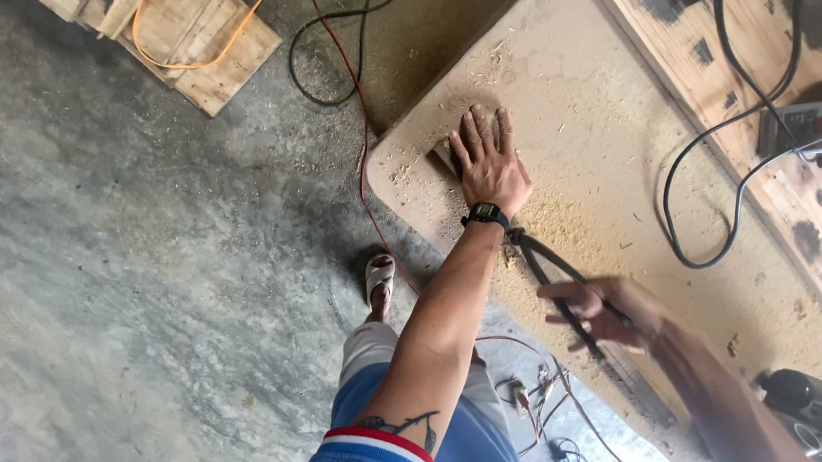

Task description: The person uses pincers to grip and pull at a wooden beam and then uses a chisel to carve and scrape the surface of the wood.

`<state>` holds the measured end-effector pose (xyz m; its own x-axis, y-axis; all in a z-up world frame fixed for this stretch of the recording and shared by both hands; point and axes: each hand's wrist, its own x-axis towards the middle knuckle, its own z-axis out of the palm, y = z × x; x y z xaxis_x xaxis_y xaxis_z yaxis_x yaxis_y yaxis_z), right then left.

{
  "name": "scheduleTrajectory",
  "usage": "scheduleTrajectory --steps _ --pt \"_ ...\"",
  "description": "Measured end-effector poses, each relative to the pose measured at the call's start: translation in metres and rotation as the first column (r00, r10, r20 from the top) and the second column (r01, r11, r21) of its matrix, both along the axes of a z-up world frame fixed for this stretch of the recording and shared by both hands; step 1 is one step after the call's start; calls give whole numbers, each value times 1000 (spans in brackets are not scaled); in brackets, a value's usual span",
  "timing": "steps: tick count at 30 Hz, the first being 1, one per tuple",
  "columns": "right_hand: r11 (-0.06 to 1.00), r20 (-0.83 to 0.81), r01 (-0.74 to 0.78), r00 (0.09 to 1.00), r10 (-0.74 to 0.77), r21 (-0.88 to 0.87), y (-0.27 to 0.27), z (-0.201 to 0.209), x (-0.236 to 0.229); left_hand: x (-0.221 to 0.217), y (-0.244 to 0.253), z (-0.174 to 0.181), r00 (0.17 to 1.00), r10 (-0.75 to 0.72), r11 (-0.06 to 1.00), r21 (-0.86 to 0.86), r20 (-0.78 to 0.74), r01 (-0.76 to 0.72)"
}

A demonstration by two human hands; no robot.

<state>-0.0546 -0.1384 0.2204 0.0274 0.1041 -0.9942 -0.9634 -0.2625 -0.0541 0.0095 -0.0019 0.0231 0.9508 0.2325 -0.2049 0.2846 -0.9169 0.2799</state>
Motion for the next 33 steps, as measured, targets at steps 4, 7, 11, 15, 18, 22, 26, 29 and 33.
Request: scheduleTrajectory --steps 4,7,11,15,18,22,26,29,33 --pt "994 -1 -90 996 90 -58 13 -7 18 1 1 1 1000 -2 1000 17 11 2" --pt "993 -27 -63 998 61 -102 10 -20 26 1 0 0 1000 8 1000 -4 27 -8" --pt "931 4 -326 943 331 -163 6 -28 27 0 0 1 999 21 1000 1 42 -21" --pt "876 77 -436 885 459 -205 -5 -42 8 1 -1 -1 997 29 1000 -9 77 -28" --pt "817 98 -505 831 547 -278 -28 -100 -48 2 -5 -11 994 42 999 -11 97 -41" --pt "714 210 -587 698 685 -381 -13 -71 -81 2 -4 -11 989 43 999 -19 140 -40" --pt "807 264 -485 774 575 -337 -13 -80 -68 2 -3 -13 987 30 1000 3 158 -31" --pt "865 279 -401 830 482 -301 -27 -89 -52 -1 -3 -10 987 26 1000 8 160 -27" --pt "873 212 -456 848 486 -175 -12 -77 -24 -2 -3 -11 989 28 999 35 146 -33"
